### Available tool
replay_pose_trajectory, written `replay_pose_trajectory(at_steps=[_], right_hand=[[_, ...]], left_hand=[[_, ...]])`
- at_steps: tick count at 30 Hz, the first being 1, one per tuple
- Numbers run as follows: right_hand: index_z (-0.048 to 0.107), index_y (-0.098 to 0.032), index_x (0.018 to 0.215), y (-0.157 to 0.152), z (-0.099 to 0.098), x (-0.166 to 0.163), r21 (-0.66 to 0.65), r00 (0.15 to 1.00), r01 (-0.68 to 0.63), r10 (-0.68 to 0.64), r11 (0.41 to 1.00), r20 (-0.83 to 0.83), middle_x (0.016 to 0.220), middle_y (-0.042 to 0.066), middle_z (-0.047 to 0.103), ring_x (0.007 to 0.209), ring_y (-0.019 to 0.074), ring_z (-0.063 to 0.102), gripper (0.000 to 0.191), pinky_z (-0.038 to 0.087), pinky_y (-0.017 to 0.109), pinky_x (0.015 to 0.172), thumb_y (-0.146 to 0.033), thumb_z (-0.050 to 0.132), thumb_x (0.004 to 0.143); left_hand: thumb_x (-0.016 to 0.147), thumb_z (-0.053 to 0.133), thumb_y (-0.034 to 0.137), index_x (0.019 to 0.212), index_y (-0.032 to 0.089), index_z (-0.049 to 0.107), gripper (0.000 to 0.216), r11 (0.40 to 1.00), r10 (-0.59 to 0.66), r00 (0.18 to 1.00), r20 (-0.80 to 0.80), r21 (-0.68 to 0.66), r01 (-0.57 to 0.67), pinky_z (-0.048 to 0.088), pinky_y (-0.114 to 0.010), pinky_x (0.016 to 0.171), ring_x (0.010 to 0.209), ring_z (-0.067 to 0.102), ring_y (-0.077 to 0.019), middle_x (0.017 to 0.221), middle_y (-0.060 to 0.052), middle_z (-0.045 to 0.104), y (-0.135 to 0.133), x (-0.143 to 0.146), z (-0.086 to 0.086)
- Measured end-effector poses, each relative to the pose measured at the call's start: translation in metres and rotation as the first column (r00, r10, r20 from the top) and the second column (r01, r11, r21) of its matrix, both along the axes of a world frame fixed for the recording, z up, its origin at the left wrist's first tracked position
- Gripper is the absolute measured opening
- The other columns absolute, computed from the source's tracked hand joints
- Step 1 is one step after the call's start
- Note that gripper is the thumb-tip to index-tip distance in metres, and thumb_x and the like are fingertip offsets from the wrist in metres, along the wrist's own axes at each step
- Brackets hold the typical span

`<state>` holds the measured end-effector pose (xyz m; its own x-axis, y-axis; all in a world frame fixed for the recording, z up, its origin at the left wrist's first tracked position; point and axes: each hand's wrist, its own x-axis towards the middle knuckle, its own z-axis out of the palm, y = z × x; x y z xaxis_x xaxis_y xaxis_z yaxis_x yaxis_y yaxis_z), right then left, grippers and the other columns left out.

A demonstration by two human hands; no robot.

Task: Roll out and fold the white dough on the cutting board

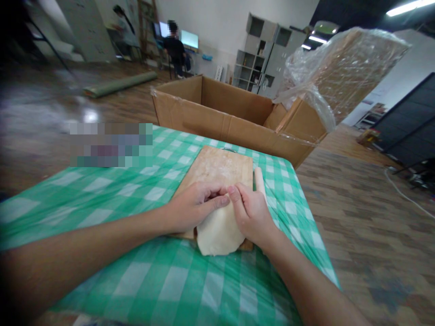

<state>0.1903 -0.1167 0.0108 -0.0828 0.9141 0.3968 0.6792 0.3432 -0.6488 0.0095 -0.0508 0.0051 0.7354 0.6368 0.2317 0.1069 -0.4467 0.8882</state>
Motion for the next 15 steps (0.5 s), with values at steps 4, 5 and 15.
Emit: replay_pose_trajectory(at_steps=[4, 5, 15], right_hand=[[0.048, -0.023, 0.07, -0.0012, 0.0013, -0.0007, 0.003, 1.0, -0.013, 0.013, 1.0, 0.001, 0.063, -0.003, 0.051, 0.059, 0.0136, 0.046, 0.04, 0.033, 0.031, 0.056, -0.037, 0.047, 0.108], [0.05, -0.022, 0.07, -0.0015, 0.001, -0.0007, 0.0, 1.0, -0.012, 0.012, 1.0, -0.024, 0.063, -0.003, 0.051, 0.059, 0.0134, 0.046, 0.041, 0.033, 0.03, 0.056, -0.038, 0.047, 0.108], [0.051, -0.023, 0.072, -0.0038, 0.0004, 0.0011, -0.072, 1.0, -0.025, 0.023, 0.997, -0.018, 0.064, -0.003, 0.05, 0.059, 0.0135, 0.044, 0.045, 0.031, 0.029, 0.052, -0.049, 0.046, 0.108]], left_hand=[[0.102, 0.053, 0.04, 0.095, 0.018, 0.072, 0.03, 0.997, -0.041, 0.998, 0.055, -0.057, 0.044, 0.05, -0.033, 0.08, 0.091, 0.068, -0.0207, 0.096, -0.004, 0.076, -0.0011, 0.0004, -0.0005], [0.102, 0.054, 0.04, 0.096, 0.018, 0.073, 0.029, 0.996, -0.052, 0.996, 0.079, -0.072, 0.058, 0.051, -0.033, 0.082, 0.093, 0.068, -0.0209, 0.097, -0.004, 0.076, -0.0014, 0.0005, -0.0012], [0.096, 0.061, 0.04, 0.088, 0.018, 0.074, 0.027, 0.982, 0.072, 0.986, 0.148, -0.184, -0.044, 0.051, -0.032, 0.081, 0.091, 0.066, -0.0208, 0.09, -0.004, 0.074, 0.0042, -0.0019, -0.0054]])
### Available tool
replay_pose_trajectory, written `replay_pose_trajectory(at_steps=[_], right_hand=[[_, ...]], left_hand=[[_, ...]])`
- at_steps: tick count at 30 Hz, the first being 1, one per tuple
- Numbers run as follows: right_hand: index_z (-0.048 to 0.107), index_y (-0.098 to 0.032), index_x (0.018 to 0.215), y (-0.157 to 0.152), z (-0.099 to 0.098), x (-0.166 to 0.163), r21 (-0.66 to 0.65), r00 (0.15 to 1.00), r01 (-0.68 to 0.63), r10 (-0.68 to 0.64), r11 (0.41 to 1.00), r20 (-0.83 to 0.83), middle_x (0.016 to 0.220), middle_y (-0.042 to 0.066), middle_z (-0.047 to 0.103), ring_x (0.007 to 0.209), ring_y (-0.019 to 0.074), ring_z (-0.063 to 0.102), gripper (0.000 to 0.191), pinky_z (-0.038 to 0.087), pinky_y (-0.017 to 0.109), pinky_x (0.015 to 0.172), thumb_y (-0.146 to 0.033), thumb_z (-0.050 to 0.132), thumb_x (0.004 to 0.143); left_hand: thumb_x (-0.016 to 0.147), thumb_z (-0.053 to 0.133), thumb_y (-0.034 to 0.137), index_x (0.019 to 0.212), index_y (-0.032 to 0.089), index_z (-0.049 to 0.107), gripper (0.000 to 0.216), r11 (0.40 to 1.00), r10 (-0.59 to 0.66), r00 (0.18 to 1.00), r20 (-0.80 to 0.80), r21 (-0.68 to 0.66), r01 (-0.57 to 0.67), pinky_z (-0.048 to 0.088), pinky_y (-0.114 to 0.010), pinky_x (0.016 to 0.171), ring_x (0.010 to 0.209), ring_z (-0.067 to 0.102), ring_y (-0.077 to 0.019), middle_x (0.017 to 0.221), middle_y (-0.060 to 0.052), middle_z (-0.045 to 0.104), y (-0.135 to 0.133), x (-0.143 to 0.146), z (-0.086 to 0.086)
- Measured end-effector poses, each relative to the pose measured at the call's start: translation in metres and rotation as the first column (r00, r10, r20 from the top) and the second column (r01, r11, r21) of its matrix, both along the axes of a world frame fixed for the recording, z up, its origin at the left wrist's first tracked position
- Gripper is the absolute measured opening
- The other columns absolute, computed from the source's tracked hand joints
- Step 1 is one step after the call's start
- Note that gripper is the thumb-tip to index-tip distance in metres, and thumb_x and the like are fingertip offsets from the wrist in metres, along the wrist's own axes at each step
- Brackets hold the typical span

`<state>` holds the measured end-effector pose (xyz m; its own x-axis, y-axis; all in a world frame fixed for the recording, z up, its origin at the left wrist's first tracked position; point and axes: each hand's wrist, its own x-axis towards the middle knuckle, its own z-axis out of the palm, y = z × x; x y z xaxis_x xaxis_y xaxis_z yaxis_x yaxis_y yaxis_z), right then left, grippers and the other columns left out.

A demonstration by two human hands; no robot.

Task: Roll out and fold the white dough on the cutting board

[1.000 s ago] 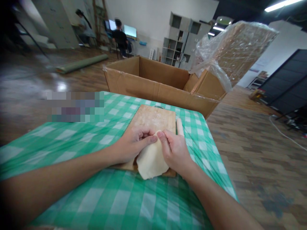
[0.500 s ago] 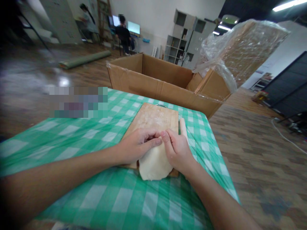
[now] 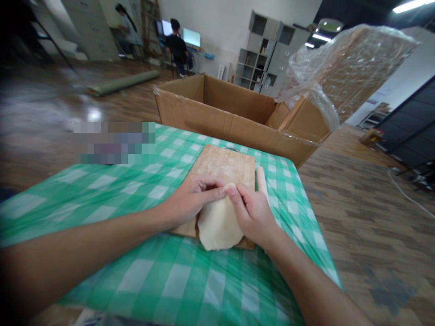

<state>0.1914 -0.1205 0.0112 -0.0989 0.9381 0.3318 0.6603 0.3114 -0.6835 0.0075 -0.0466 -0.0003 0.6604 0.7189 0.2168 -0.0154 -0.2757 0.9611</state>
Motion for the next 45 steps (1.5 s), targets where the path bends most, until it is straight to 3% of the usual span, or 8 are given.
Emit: replay_pose_trajectory(at_steps=[8, 13, 18, 24, 30, 38, 42, 45], right_hand=[[0.049, -0.022, 0.068, -0.0035, 0.0068, -0.0027, 0.02, 0.999, -0.028, 0.029, 0.999, -0.029, 0.061, -0.003, 0.049, 0.056, 0.0121, 0.044, 0.047, 0.031, 0.029, 0.051, -0.048, 0.049, 0.107], [0.052, -0.023, 0.073, -0.0049, 0.0032, -0.0015, -0.068, 0.983, -0.036, 0.023, 0.997, -0.183, 0.066, -0.002, 0.055, 0.058, 0.0134, 0.047, 0.047, 0.033, 0.028, 0.049, -0.053, 0.044, 0.108], [0.046, -0.023, 0.068, -0.0047, 0.0042, -0.0005, -0.019, 1.0, -0.029, 0.029, 0.999, 0.009, 0.06, -0.003, 0.05, 0.055, 0.0128, 0.043, 0.048, 0.03, 0.029, 0.05, -0.048, 0.044, 0.108], [0.045, -0.023, 0.066, -0.007, 0.0094, -0.0016, 0.039, 0.996, -0.05, 0.047, 0.998, 0.075, 0.058, -0.004, 0.048, 0.051, 0.0112, 0.042, 0.047, 0.03, 0.029, 0.05, -0.044, 0.046, 0.108], [0.051, -0.023, 0.073, -0.0067, 0.0056, -0.0007, -0.032, 0.996, -0.068, 0.066, 0.997, -0.059, 0.065, -0.003, 0.054, 0.059, 0.0129, 0.048, 0.044, 0.033, 0.029, 0.051, -0.046, 0.044, 0.109], [0.047, -0.022, 0.068, -0.0055, 0.0079, -0.0022, 0.047, 0.996, -0.033, 0.037, 0.998, -0.077, 0.061, -0.004, 0.044, 0.056, 0.0121, 0.04, 0.045, 0.028, 0.03, 0.052, -0.042, 0.048, 0.108], [0.05, -0.022, 0.069, -0.0045, 0.0033, -0.0021, -0.058, 0.966, -0.036, 0.02, 0.998, -0.257, 0.063, -0.003, 0.046, 0.057, 0.0124, 0.04, 0.047, 0.029, 0.028, 0.049, -0.05, 0.048, 0.107], [0.051, -0.022, 0.07, -0.0034, 0.0009, -0.0004, -0.135, 0.96, -0.063, 0.023, 0.989, -0.279, 0.063, -0.003, 0.046, 0.058, 0.0125, 0.04, 0.048, 0.029, 0.027, 0.047, -0.054, 0.049, 0.105]], left_hand=[[0.103, 0.051, 0.05, 0.094, 0.018, 0.066, 0.036, 0.992, -0.093, 0.996, 0.004, 0.085, 0.092, 0.049, -0.03, 0.077, 0.086, 0.061, -0.0175, 0.089, -0.002, 0.067, -0.0014, -0.003, 0.0037], [0.104, 0.049, 0.045, 0.089, 0.018, 0.066, 0.035, 0.989, -0.021, 1.0, -0.019, 0.145, 0.023, 0.049, -0.029, 0.077, 0.085, 0.06, -0.0174, 0.086, -0.002, 0.066, -0.0011, -0.0031, 0.0047], [0.101, 0.051, 0.045, 0.089, 0.019, 0.066, 0.032, 0.995, 0.048, 0.999, -0.026, 0.095, -0.045, 0.051, -0.03, 0.075, 0.087, 0.062, -0.0189, 0.087, -0.002, 0.067, 0.0011, -0.005, 0.0057], [0.101, 0.051, 0.047, 0.084, 0.018, 0.065, 0.036, 0.994, -0.111, 0.994, 0.002, -0.012, 0.111, 0.052, -0.03, 0.074, 0.085, 0.064, -0.0185, 0.087, -0.003, 0.068, 0.0063, -0.0074, 0.0064], [0.101, 0.054, 0.055, 0.088, 0.017, 0.07, 0.043, 0.981, -0.178, 0.982, -0.055, 0.072, 0.182, 0.052, -0.03, 0.074, 0.084, 0.064, -0.019, 0.087, -0.004, 0.07, 0.0033, -0.007, 0.0075], [0.101, 0.053, 0.057, 0.087, 0.016, 0.072, 0.047, 0.983, -0.155, 0.987, -0.051, 0.092, 0.159, 0.05, -0.027, 0.068, 0.079, 0.063, -0.0173, 0.082, -0.004, 0.07, -0.0004, -0.0066, 0.01], [0.101, 0.053, 0.056, 0.087, 0.016, 0.071, 0.047, 0.989, -0.12, 0.992, -0.045, 0.084, 0.124, 0.049, -0.026, 0.065, 0.078, 0.061, -0.0169, 0.083, -0.004, 0.069, 0.0018, -0.0067, 0.0082], [0.099, 0.054, 0.057, 0.088, 0.016, 0.069, 0.045, 0.994, -0.085, 0.996, -0.008, 0.07, 0.086, 0.051, -0.027, 0.07, 0.085, 0.064, -0.0188, 0.088, -0.005, 0.07, 0.0053, -0.0072, 0.0067]])
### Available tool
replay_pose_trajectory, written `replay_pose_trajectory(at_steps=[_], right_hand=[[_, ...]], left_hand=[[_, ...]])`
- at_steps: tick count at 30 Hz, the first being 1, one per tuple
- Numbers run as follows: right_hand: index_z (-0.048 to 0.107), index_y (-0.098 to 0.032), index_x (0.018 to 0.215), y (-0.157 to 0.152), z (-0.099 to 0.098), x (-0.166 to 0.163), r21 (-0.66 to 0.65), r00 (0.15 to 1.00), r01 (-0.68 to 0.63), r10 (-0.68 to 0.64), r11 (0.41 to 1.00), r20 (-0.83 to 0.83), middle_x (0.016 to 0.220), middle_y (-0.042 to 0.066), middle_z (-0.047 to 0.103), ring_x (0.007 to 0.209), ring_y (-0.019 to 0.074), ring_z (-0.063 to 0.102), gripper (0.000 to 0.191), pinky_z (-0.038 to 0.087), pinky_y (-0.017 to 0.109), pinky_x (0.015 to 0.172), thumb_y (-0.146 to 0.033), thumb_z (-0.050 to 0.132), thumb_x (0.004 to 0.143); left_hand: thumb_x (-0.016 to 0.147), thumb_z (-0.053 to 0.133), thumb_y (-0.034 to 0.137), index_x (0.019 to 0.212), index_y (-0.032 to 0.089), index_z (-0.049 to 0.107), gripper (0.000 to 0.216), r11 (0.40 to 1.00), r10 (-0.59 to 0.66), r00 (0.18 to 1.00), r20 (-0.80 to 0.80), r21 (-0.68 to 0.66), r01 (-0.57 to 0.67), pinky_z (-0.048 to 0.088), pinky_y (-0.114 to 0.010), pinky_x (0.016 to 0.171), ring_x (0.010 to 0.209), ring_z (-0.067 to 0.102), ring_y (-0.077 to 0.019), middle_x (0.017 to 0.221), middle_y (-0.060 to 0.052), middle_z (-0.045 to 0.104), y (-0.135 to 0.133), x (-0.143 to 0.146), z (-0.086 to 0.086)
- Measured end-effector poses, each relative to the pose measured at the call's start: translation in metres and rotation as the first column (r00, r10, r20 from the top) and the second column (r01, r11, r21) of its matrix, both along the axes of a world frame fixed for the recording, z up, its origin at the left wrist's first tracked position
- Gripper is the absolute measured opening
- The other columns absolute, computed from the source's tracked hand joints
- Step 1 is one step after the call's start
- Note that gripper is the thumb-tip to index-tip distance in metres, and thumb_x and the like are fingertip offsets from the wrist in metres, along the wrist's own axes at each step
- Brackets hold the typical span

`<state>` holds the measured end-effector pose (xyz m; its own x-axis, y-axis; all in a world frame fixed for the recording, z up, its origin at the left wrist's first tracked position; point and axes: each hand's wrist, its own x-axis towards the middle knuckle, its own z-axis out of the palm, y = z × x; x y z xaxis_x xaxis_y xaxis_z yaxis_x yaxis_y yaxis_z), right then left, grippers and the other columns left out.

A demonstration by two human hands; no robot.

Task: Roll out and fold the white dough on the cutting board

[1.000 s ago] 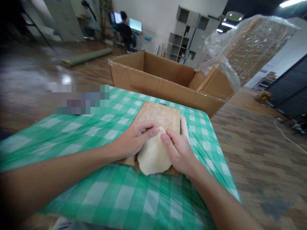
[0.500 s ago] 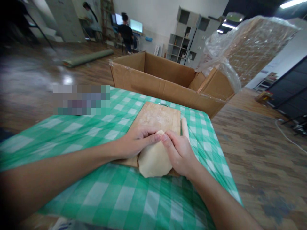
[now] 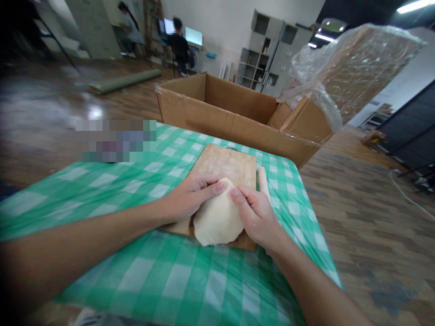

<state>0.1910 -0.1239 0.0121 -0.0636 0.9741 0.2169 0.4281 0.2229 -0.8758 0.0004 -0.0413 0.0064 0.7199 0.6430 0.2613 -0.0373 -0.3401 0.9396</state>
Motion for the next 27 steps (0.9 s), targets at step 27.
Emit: replay_pose_trajectory(at_steps=[27], right_hand=[[0.051, -0.021, 0.071, -0.0005, 0.0006, 0.0033, -0.024, 0.997, -0.04, 0.041, 0.999, 0.06, 0.065, -0.003, 0.046, 0.06, 0.0125, 0.041, 0.048, 0.029, 0.027, 0.049, -0.054, 0.05, 0.105]], left_hand=[[0.097, 0.06, 0.057, 0.088, 0.016, 0.071, 0.044, 0.994, -0.031, 0.999, 0.013, -0.105, 0.032, 0.051, -0.026, 0.067, 0.084, 0.066, -0.0189, 0.088, -0.005, 0.072, 0.0036, -0.0005, -0.0023]])
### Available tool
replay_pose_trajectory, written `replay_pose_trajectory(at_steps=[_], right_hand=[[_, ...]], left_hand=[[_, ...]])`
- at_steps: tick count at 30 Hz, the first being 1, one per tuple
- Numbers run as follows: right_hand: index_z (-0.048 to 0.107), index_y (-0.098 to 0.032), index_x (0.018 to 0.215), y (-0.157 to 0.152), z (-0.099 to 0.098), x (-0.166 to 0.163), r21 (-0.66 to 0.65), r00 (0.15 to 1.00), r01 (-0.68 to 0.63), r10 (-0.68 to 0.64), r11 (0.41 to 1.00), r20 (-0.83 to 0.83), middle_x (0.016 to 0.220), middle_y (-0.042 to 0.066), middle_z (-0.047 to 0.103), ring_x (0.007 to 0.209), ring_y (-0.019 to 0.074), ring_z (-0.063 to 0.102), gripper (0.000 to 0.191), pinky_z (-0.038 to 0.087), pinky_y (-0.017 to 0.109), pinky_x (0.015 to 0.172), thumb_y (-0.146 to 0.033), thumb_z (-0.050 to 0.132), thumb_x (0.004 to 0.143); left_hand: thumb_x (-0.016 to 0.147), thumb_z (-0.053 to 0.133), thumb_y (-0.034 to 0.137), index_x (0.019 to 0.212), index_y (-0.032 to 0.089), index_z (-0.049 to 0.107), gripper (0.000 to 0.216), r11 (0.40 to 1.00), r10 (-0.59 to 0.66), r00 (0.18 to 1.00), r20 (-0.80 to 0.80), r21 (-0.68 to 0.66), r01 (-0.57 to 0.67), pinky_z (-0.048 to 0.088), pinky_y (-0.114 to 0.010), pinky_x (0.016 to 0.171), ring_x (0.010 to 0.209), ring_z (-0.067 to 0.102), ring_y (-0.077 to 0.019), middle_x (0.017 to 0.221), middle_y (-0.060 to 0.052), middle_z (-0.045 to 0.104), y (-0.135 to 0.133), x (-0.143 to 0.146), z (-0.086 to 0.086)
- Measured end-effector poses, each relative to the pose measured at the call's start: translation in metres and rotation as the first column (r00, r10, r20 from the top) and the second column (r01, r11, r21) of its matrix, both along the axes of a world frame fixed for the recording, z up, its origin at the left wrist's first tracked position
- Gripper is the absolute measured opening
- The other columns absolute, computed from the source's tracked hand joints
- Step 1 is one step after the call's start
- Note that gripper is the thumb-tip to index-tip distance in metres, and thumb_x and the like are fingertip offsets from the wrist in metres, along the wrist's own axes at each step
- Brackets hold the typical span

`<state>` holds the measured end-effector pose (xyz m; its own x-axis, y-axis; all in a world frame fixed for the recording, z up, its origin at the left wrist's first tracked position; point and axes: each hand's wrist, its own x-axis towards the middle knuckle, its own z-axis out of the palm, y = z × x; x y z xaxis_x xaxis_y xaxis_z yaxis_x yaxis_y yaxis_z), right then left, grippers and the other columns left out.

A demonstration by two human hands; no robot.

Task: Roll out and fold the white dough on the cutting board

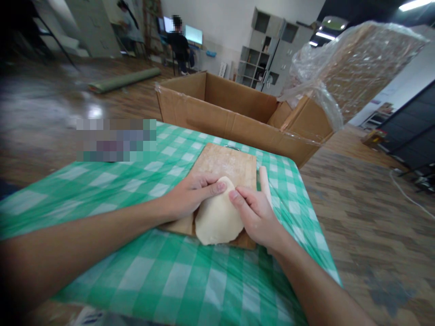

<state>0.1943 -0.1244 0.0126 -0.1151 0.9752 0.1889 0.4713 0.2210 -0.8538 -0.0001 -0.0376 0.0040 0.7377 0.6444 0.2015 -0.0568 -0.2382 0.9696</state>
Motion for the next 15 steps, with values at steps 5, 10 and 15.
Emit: replay_pose_trajectory(at_steps=[5, 10, 15], right_hand=[[0.045, -0.022, 0.067, 0.0013, 0.003, 0.0, 0.094, 0.993, 0.009, -0.02, 0.995, 0.113, 0.061, -0.004, 0.04, 0.056, 0.0117, 0.036, 0.05, 0.024, 0.029, 0.049, -0.051, 0.048, 0.107], [0.047, -0.022, 0.067, 0.0034, 0.002, -0.0001, 0.102, 0.995, 0.067, -0.074, 0.993, 0.068, 0.062, -0.003, 0.041, 0.059, 0.013, 0.037, 0.051, 0.026, 0.029, 0.049, -0.056, 0.048, 0.106], [0.05, -0.022, 0.07, 0.0065, 0.0001, 0.0035, 0.048, 0.998, 0.061, -0.063, 0.997, 0.03, 0.064, -0.003, 0.044, 0.058, 0.013, 0.037, 0.051, 0.028, 0.028, 0.049, -0.058, 0.048, 0.105]], left_hand=[[0.096, 0.062, 0.057, 0.087, 0.015, 0.074, 0.045, 0.996, 0.036, 0.999, 0.019, -0.082, -0.034, 0.053, -0.028, 0.069, 0.084, 0.069, -0.0207, 0.091, -0.007, 0.075, 0.0019, 0.0, -0.0032], [0.097, 0.062, 0.051, 0.097, 0.015, 0.077, 0.039, 0.984, -0.013, 0.994, 0.111, -0.173, 0.033, 0.053, -0.03, 0.076, 0.089, 0.07, -0.021, 0.099, -0.009, 0.077, 0.0025, -0.0002, -0.0025], [0.1, 0.058, 0.046, 0.097, 0.015, 0.075, 0.036, 0.991, 0.017, 0.997, 0.078, -0.133, -0.006, 0.052, -0.028, 0.074, 0.085, 0.068, -0.0188, 0.097, -0.007, 0.076, 0.0015, -0.0008, -0.0021]])
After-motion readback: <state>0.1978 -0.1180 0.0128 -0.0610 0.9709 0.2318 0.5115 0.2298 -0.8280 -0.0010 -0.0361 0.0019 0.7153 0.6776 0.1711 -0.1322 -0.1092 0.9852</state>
